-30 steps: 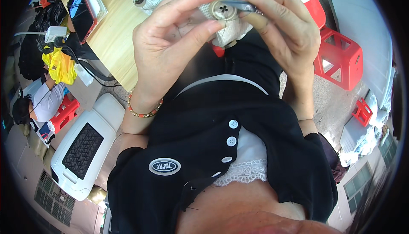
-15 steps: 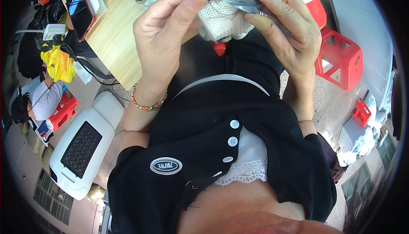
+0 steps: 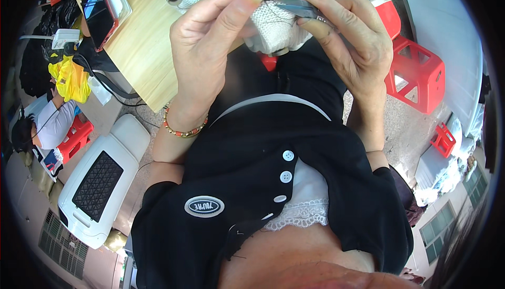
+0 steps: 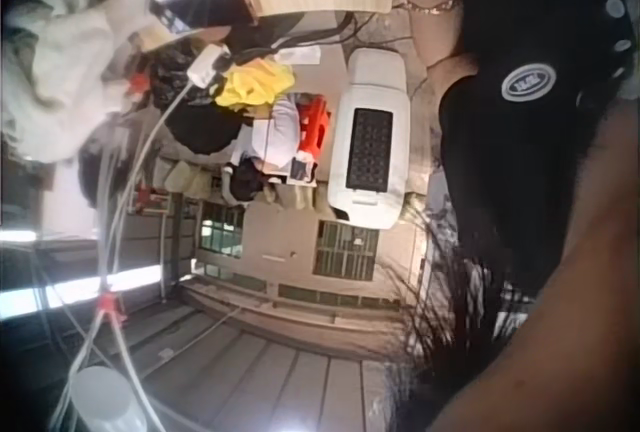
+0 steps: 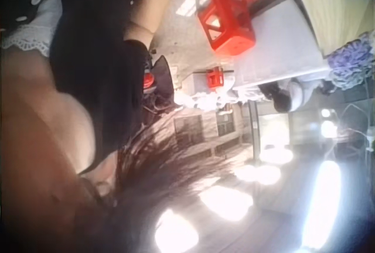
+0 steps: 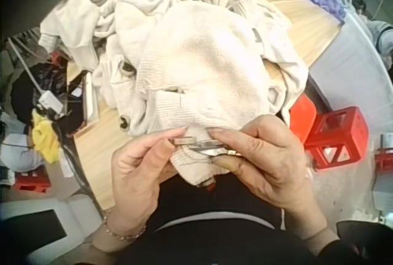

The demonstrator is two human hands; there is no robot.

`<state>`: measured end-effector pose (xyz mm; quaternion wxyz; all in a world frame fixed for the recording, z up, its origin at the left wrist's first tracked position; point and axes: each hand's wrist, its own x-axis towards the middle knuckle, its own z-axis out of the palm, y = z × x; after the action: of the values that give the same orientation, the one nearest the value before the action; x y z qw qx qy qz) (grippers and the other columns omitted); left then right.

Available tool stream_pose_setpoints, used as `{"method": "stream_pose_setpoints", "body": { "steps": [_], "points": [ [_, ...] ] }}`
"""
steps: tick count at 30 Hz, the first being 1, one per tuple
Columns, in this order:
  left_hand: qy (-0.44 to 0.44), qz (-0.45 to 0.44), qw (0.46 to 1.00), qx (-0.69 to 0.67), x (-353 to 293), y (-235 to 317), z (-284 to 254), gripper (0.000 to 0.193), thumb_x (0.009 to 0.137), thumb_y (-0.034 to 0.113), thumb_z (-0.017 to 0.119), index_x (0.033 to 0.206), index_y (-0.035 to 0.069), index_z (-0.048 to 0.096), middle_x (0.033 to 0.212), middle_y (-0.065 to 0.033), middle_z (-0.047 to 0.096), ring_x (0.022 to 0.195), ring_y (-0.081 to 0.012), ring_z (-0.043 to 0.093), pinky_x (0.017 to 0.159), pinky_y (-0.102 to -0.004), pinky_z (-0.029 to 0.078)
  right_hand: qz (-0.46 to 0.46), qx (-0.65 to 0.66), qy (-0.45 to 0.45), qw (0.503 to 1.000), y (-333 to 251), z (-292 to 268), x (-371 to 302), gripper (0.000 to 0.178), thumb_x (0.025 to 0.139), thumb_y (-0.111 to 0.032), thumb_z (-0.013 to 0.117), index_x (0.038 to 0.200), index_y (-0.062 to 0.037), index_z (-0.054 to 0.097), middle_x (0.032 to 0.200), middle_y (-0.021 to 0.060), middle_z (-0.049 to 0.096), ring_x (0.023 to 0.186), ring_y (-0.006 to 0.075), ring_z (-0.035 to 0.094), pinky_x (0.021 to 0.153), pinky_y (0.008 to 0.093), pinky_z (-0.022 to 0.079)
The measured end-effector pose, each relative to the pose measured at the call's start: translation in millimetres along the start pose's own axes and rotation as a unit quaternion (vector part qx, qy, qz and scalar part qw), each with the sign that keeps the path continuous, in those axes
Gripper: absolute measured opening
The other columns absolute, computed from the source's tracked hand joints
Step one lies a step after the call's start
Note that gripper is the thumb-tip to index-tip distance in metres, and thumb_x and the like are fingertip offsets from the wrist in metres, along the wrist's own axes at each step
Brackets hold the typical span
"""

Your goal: The person trims threads and removes buttons from a knitted sweater using thread snips, stacks it onto a pile of garments on the table, and then cuts buttons and loose threads from another sweater.

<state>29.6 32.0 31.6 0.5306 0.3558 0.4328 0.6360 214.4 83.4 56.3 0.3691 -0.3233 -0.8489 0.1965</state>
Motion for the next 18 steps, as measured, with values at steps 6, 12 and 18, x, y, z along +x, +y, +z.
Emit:
{"method": "stream_pose_setpoints", "body": {
  "steps": [6,12,18],
  "points": [
    [-0.008,-0.002,1.0,0.005,0.9,-1.2,-3.3,0.024,0.094,0.016,0.062,0.109,-0.001,0.068,0.094,-0.0048,0.068,0.081,-0.0064,0.062,0.07,-0.019,0.051,-0.008,-0.013,0.005,1.0,0.3,-0.8,0.1,0.038,0.071,-0.012,0.078,0.107,-0.004,0.071,0.074,0.0038,0.054,0.067,0.0118,0.053,0.059,0.0237,0.042],
    [-0.018,-0.001,1.0,-0.007,1.8,-2.7,-4.6,0.023,0.093,0.015,0.062,0.109,-0.001,0.068,0.093,-0.0042,0.068,0.08,-0.0053,0.061,0.069,-0.0187,0.05,-0.018,-0.017,0.008,1.0,2.0,-0.2,0.7,0.039,0.07,-0.012,0.078,0.107,-0.0033,0.071,0.074,0.0038,0.054,0.065,0.0115,0.052,0.058,0.0238,0.041],
    [-0.001,-0.012,1.0,-0.025,1.3,-2.4,-2.9,0.023,0.093,0.015,0.063,0.109,-0.001,0.068,0.095,-0.0054,0.069,0.082,-0.0059,0.062,0.07,-0.019,0.05,-0.036,-0.069,0.018,0.997,9.4,-2.2,-3.6,0.04,0.069,-0.009,0.079,0.108,-0.003,0.071,0.075,0.0038,0.055,0.066,0.012,0.053,0.058,0.024,0.041]
  ]
}}
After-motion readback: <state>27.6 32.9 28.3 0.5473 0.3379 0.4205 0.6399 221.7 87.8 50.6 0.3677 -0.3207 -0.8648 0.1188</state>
